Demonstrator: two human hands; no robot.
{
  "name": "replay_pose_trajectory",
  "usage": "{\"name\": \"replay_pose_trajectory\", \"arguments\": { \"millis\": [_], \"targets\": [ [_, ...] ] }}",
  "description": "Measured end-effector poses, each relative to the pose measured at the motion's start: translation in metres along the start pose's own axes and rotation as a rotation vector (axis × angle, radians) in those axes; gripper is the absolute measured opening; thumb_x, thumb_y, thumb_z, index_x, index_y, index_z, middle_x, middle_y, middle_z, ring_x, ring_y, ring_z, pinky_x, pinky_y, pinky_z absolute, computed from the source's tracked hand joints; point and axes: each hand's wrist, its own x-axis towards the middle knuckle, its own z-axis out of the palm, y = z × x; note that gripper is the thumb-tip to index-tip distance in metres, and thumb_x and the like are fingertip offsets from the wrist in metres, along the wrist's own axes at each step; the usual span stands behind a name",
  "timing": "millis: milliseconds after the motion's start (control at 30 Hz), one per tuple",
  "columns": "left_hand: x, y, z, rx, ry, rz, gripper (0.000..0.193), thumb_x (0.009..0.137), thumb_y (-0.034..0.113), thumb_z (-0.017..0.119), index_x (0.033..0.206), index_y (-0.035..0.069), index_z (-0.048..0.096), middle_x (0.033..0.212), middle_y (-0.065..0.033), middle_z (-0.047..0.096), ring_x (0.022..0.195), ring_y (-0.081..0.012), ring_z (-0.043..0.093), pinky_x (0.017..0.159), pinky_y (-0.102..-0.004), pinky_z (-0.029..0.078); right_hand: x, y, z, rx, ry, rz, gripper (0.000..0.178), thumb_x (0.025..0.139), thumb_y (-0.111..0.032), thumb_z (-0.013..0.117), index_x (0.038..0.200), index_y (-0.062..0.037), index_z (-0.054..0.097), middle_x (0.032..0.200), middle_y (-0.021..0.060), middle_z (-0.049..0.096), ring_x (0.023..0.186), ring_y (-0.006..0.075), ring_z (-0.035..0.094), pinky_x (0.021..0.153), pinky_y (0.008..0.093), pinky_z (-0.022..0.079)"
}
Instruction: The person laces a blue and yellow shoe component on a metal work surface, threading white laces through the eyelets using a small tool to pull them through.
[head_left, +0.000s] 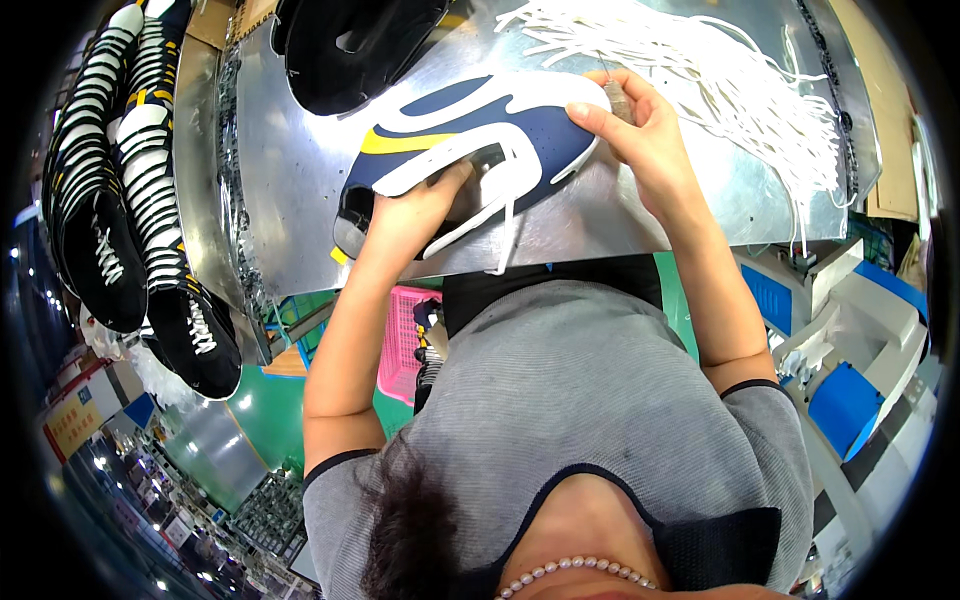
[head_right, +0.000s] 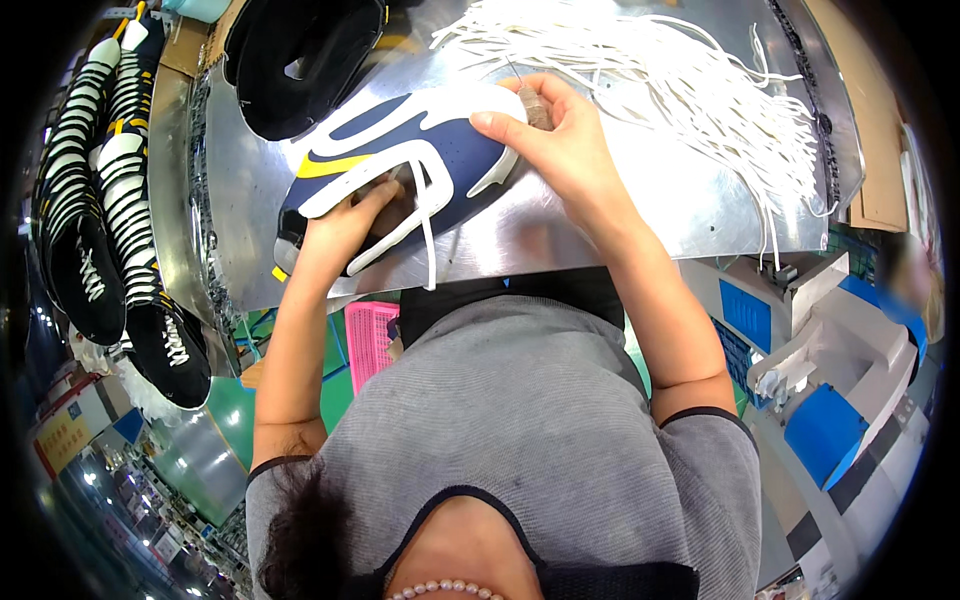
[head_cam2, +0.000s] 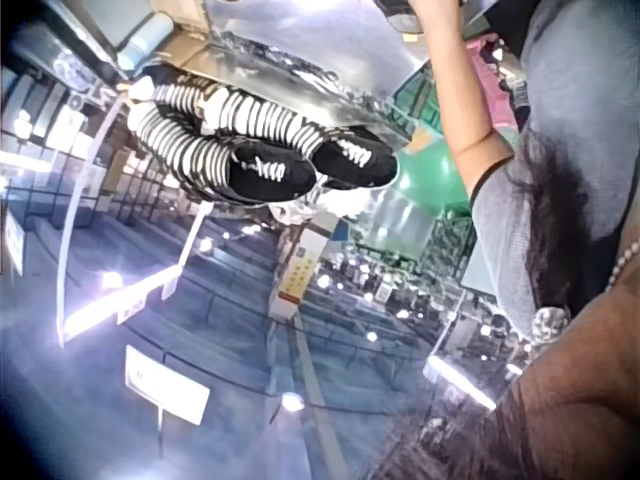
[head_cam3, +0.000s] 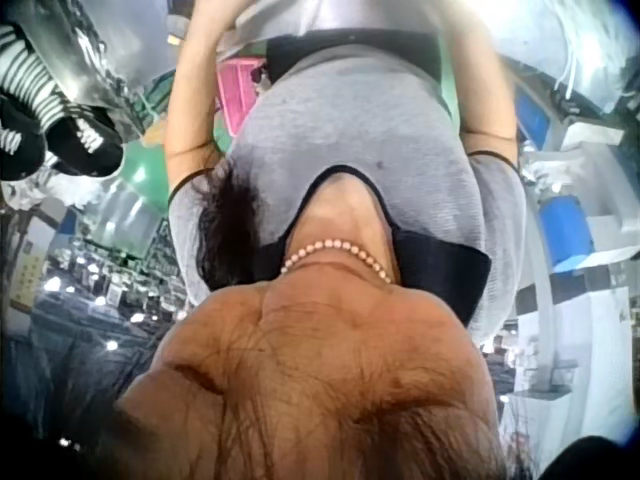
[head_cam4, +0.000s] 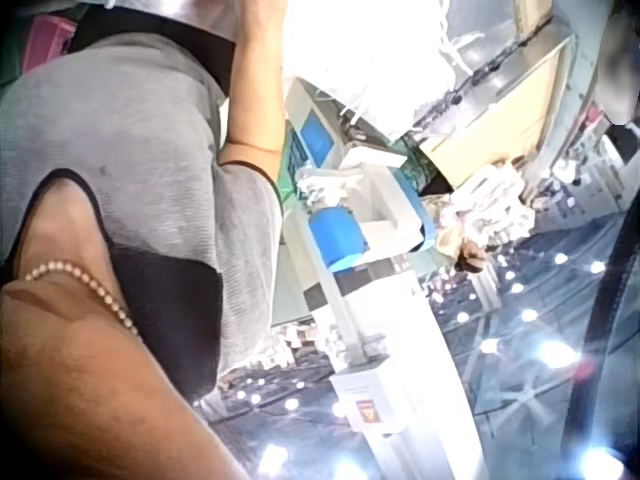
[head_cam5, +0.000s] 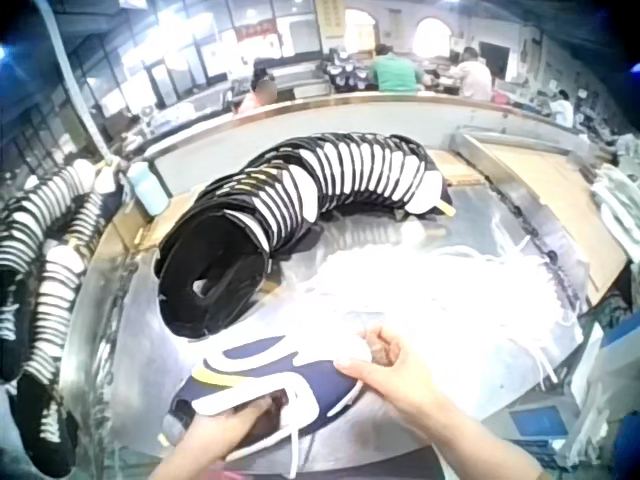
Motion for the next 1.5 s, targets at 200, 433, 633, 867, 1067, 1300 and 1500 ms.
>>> {"name": "replay_pose_trajectory", "arguments": {
  "millis": [200,433,633,867,1067,1300,1500],
  "targets": [
    [-0.025,0.036,-0.011,0.117,-0.177,0.046,0.026,0.090,0.021,0.071,0.105,0.001,0.064,0.089,-0.0178,0.070,0.084,-0.0296,0.070,0.075,-0.0354,0.053,0.010,0.028,-0.007,0.028,0.101,-0.121,0.030,0.087,-0.017,0.076,0.111,-0.0053,0.061,0.099,0.0001,0.063,0.082,0.0048,0.057,0.068,0.0187,0.044],
    [-0.021,0.049,0.004,0.352,0.236,0.445,0.018,0.083,0.010,0.072,0.099,0.005,0.064,0.080,-0.0128,0.067,0.069,-0.0325,0.066,0.060,-0.0397,0.050,-0.023,0.046,0.015,-0.276,-0.256,0.008,0.025,0.087,-0.027,0.076,0.089,-0.0023,0.071,0.072,-0.0029,0.062,0.067,0.0048,0.055,0.062,0.0226,0.044],
    [-0.014,0.076,-0.037,0.419,0.382,0.442,0.019,0.085,0.012,0.074,0.102,0.005,0.067,0.078,-0.0129,0.067,0.066,-0.0281,0.066,0.060,-0.0370,0.051,-0.064,0.050,0.003,-0.557,-0.653,-0.002,0.029,0.094,-0.030,0.068,0.085,-0.0026,0.068,0.064,0.0053,0.056,0.059,0.0147,0.049,0.059,0.0313,0.043],
    [-0.015,0.088,-0.058,0.166,0.345,0.378,0.019,0.088,0.013,0.075,0.103,0.003,0.068,0.071,-0.0033,0.065,0.061,-0.0075,0.054,0.055,-0.0250,0.045,-0.134,0.021,-0.062,-0.816,-0.492,-0.062,0.010,0.087,-0.011,0.071,0.092,-0.0025,0.070,0.083,0.0087,0.062,0.072,0.0246,0.063,0.068,0.0335,0.049],
    [-0.025,0.019,0.008,0.366,-0.050,0.134,0.028,0.086,0.023,0.071,0.107,0.005,0.064,0.091,-0.0186,0.070,0.085,-0.0384,0.067,0.073,-0.0443,0.051,-0.072,0.002,-0.019,-0.671,-0.273,-0.172,0.012,0.091,-0.015,0.070,0.091,-0.0025,0.068,0.084,0.0079,0.072,0.075,0.0165,0.070,0.067,0.0270,0.051],
    [-0.025,0.047,-0.001,0.368,-0.011,0.241,0.030,0.091,0.023,0.067,0.111,0.001,0.066,0.091,-0.0172,0.069,0.080,-0.0387,0.066,0.072,-0.0435,0.051,0.007,0.021,0.012,-0.613,-0.212,-0.428,0.021,0.088,-0.018,0.070,0.104,-0.0054,0.067,0.082,0.0144,0.069,0.071,0.0261,0.067,0.066,0.0351,0.050],
    [0.000,0.054,0.023,0.459,-0.043,0.197,0.025,0.091,0.029,0.068,0.092,0.004,0.071,0.078,-0.0126,0.069,0.069,-0.0324,0.066,0.062,-0.0411,0.050,0.025,0.033,0.014,-0.512,-0.156,-0.444,0.031,0.086,-0.023,0.073,0.110,-0.0047,0.065,0.087,0.0151,0.071,0.079,0.0280,0.069,0.075,0.0351,0.053]
  ]
}}
